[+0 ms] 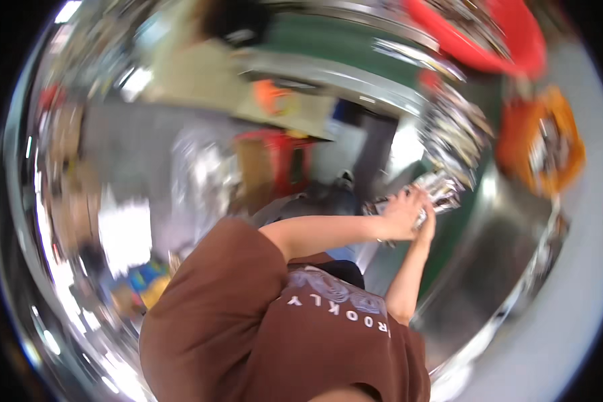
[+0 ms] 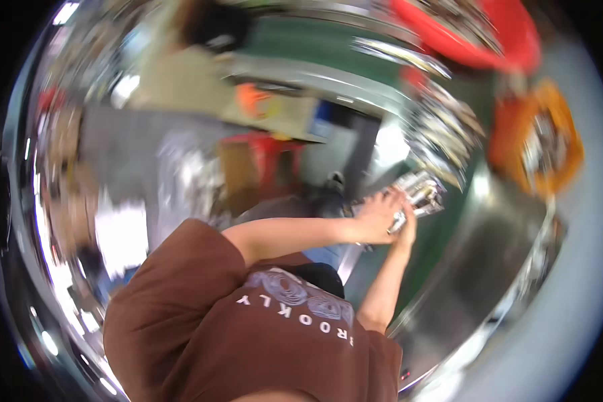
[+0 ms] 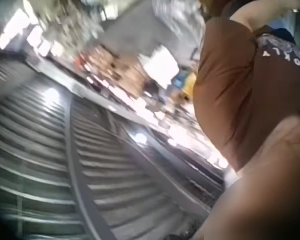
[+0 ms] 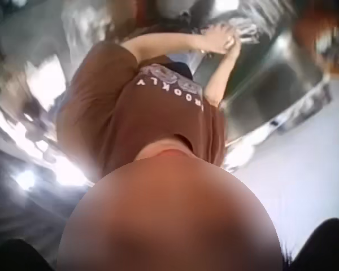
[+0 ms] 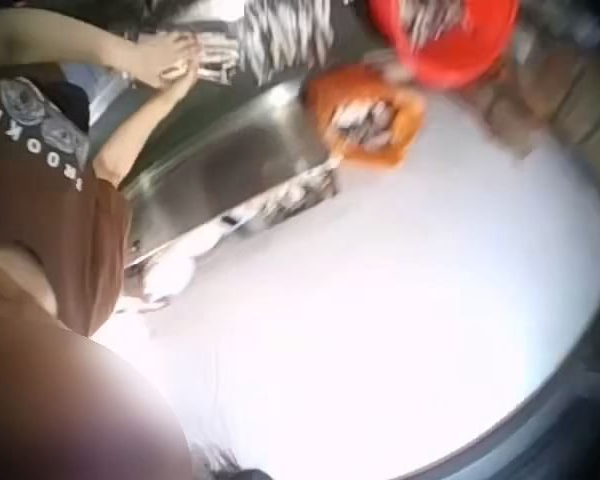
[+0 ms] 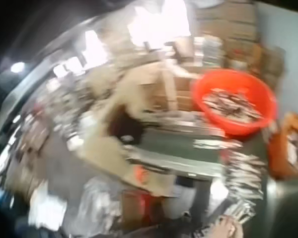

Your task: Packaging metal components into plastic bags and sealing them using a tape dispenser.

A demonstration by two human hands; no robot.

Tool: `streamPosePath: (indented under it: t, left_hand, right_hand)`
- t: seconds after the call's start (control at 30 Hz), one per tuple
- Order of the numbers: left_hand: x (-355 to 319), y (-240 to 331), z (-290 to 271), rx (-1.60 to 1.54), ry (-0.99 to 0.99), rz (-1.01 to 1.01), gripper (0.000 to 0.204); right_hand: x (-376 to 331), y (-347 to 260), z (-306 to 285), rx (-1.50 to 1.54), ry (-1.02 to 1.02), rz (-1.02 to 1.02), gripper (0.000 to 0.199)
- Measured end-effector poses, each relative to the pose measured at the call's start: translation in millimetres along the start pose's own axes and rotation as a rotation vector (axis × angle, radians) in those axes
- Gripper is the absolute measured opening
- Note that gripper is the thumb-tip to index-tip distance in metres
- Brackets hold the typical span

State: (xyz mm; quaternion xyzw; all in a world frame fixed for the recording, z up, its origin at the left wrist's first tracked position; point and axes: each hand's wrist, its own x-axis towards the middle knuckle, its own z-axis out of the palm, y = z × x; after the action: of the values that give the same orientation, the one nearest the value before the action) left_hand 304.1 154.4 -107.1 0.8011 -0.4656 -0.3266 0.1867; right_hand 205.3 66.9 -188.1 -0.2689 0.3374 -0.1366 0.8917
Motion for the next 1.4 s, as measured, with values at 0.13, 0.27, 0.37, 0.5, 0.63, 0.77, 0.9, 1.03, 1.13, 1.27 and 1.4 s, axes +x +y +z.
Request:
streamPosePath:
  t: [0.13, 0.27, 0.37, 0.5, 0.63, 0.77, 0.9, 1.03, 1.13, 1.27, 1.4]
  left_hand:
    - [-86, -78, -95, -0.152, 0.394, -0.161, 0.082]
    - [-191, -154, -171, -0.159, 1.103, -0.455, 0.056]
    - [-286, -172, -217, -0.240, 1.438, -0.599, 0.048]
    - [-379, -191, -205, -0.118, 1.869, -0.953, 0.046]
    - [-392, -220, -103, -0.567, 1.828, -1.770, 0.073]
    - [-344, -232, -54, -1.527, 2.171, -1.341, 0.040]
    - [-337, -222, -86, -1.470, 2.406, -1.203, 0.028]
    - [-330, -222, -81, -1.467, 2.335, -1.368, 0.035]
    - [-340, -233, -72, -1.377, 2.517, -1.240, 0.037]
    - [-344, -235, -58, -1.302, 2.408, -1.382, 0.041]
    - [-355, -229, -78, -1.362, 2.305, -1.451, 0.043]
  right_hand:
    - [58, 33, 127, -0.239, -0.434, 0.242, 0.063]
    - [93, 109, 303, -0.600, -0.428, 0.357, 0.042]
    - [76, 170, 448, -0.718, -0.966, 0.568, 0.057]
    - [52, 249, 587, -0.896, -1.651, 0.526, 0.074]
    - [-9, 296, 649, -1.378, -2.101, 0.473, 0.073]
    - [-26, 359, 600, -1.670, -2.758, 0.407, 0.071]
    - [4, 373, 547, -1.968, -3.139, 0.359, 0.058]
    - [-21, 387, 520, -2.043, -3.151, -0.247, 0.062]
    - [-7, 385, 491, -1.811, -3.060, -0.738, 0.078]
    - [23, 357, 493, -1.896, -2.914, -0.795, 0.101]
    - [79, 333, 524, -2.180, -2.424, -0.687, 0.093]
